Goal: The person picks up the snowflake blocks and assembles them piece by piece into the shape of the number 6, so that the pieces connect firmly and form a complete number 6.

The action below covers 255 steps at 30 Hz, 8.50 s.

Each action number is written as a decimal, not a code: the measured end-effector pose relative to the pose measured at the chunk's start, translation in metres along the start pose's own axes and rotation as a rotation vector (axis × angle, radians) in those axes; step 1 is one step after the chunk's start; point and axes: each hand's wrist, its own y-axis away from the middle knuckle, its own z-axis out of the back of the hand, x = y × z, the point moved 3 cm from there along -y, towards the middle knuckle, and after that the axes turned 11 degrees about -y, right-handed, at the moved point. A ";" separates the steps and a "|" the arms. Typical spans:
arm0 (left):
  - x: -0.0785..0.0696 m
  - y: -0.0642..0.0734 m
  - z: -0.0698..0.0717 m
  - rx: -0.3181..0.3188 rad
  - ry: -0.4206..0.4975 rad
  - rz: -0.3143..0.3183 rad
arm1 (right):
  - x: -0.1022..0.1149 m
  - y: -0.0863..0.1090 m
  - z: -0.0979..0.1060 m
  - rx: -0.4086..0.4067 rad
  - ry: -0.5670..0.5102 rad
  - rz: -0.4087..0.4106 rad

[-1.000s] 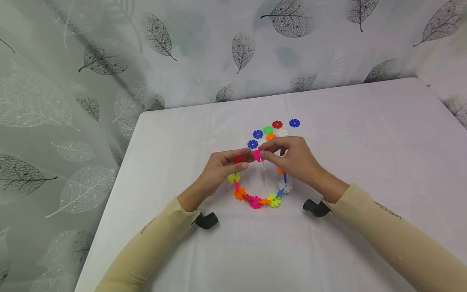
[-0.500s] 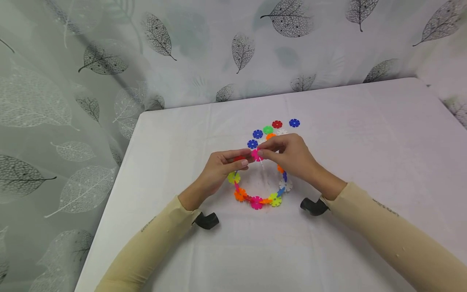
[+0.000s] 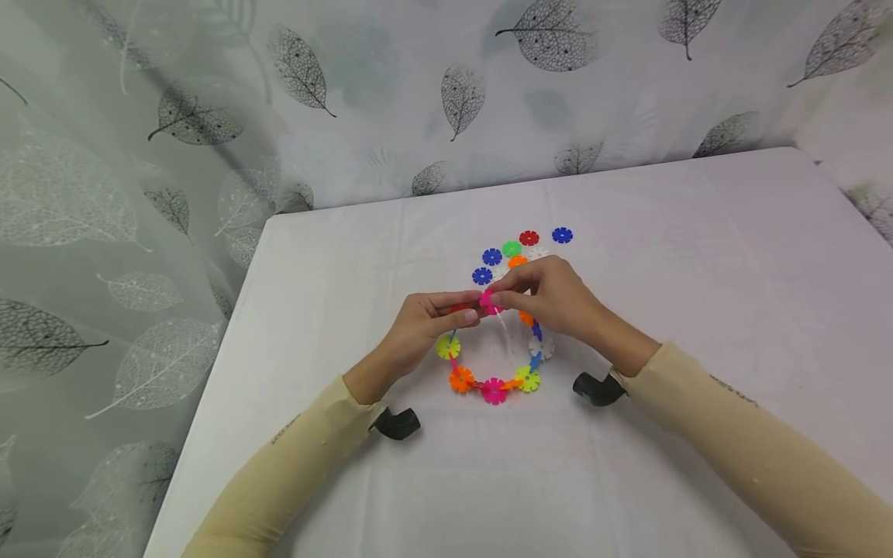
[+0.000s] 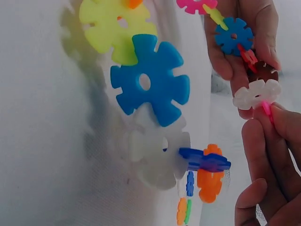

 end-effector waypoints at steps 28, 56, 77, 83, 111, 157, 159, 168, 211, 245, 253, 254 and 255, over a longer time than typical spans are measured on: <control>0.004 0.001 -0.003 0.027 0.055 -0.006 | -0.001 0.004 0.003 0.004 -0.111 -0.040; 0.001 0.000 -0.003 0.026 0.033 0.007 | -0.003 0.005 0.005 0.000 -0.113 -0.045; -0.008 -0.001 -0.009 -0.122 -0.103 0.036 | 0.002 0.010 0.001 0.016 -0.060 -0.075; -0.008 0.000 -0.008 -0.146 -0.088 0.020 | 0.003 0.015 0.000 0.101 -0.065 -0.164; -0.006 0.002 -0.010 -0.140 -0.072 0.023 | 0.007 0.018 -0.013 0.105 -0.008 -0.131; -0.003 0.002 -0.003 -0.271 0.128 0.145 | 0.013 0.020 0.006 -0.028 0.114 0.017; -0.004 0.002 -0.006 -0.266 0.131 0.126 | 0.015 0.019 0.004 -0.016 0.124 0.024; -0.005 0.003 -0.009 -0.279 0.129 0.092 | 0.015 0.016 -0.001 -0.014 0.113 0.044; -0.002 0.002 -0.007 -0.292 0.133 0.093 | 0.012 0.014 -0.006 -0.052 -0.117 -0.084; -0.002 0.003 -0.002 -0.293 0.125 0.193 | -0.033 0.027 0.002 0.063 -0.037 -0.345; 0.000 0.002 -0.003 -0.264 0.126 0.177 | -0.015 0.032 -0.001 -0.059 0.042 -0.189; 0.000 0.002 -0.003 -0.265 0.126 0.176 | -0.013 0.032 -0.002 -0.072 0.050 -0.178; 0.000 0.002 -0.003 -0.265 0.121 0.176 | -0.011 0.033 -0.003 -0.084 0.055 -0.169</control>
